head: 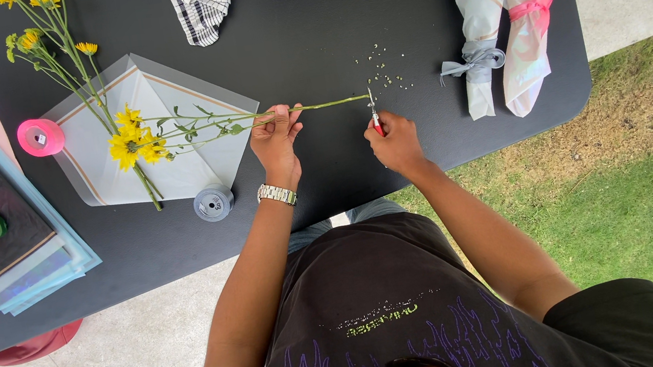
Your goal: The person takes yellow flowers from a vase, wipes the stems with a cloth, clips the ends using shears, and places them onto a sheet of wrapping paper on a table.
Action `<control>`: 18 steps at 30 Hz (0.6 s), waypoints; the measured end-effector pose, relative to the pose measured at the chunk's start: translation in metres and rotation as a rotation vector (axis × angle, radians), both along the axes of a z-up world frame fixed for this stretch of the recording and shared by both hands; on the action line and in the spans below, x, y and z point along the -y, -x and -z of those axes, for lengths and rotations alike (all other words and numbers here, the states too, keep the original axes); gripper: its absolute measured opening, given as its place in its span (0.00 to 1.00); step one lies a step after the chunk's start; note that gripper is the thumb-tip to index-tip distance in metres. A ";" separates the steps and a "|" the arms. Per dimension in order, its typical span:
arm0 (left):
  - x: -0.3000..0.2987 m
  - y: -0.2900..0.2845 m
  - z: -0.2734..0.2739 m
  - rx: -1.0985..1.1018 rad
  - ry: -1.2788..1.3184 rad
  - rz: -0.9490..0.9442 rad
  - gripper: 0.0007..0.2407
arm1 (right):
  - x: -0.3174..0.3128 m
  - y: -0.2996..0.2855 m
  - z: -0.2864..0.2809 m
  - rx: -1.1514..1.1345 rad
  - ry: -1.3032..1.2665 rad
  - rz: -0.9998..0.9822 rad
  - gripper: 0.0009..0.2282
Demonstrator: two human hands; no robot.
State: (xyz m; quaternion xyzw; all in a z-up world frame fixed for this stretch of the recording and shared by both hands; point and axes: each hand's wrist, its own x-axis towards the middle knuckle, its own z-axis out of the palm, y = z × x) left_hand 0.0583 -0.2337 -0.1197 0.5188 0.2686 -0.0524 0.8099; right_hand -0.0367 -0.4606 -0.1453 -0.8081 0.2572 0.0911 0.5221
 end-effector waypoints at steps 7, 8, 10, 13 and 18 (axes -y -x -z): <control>0.001 0.002 0.004 0.007 0.001 -0.013 0.08 | -0.011 -0.004 -0.032 0.000 -0.034 0.021 0.04; 0.001 0.003 0.005 0.008 0.002 -0.017 0.08 | -0.012 -0.003 -0.033 -0.004 -0.045 0.023 0.04; 0.000 0.007 0.006 0.009 -0.003 -0.020 0.08 | -0.013 -0.002 -0.032 -0.007 -0.070 0.031 0.04; 0.000 0.007 0.008 0.009 -0.013 -0.025 0.08 | -0.014 -0.005 -0.025 -0.014 -0.109 0.044 0.04; 0.001 0.007 0.005 0.008 -0.029 -0.049 0.07 | -0.014 -0.006 -0.002 -0.028 -0.132 0.034 0.04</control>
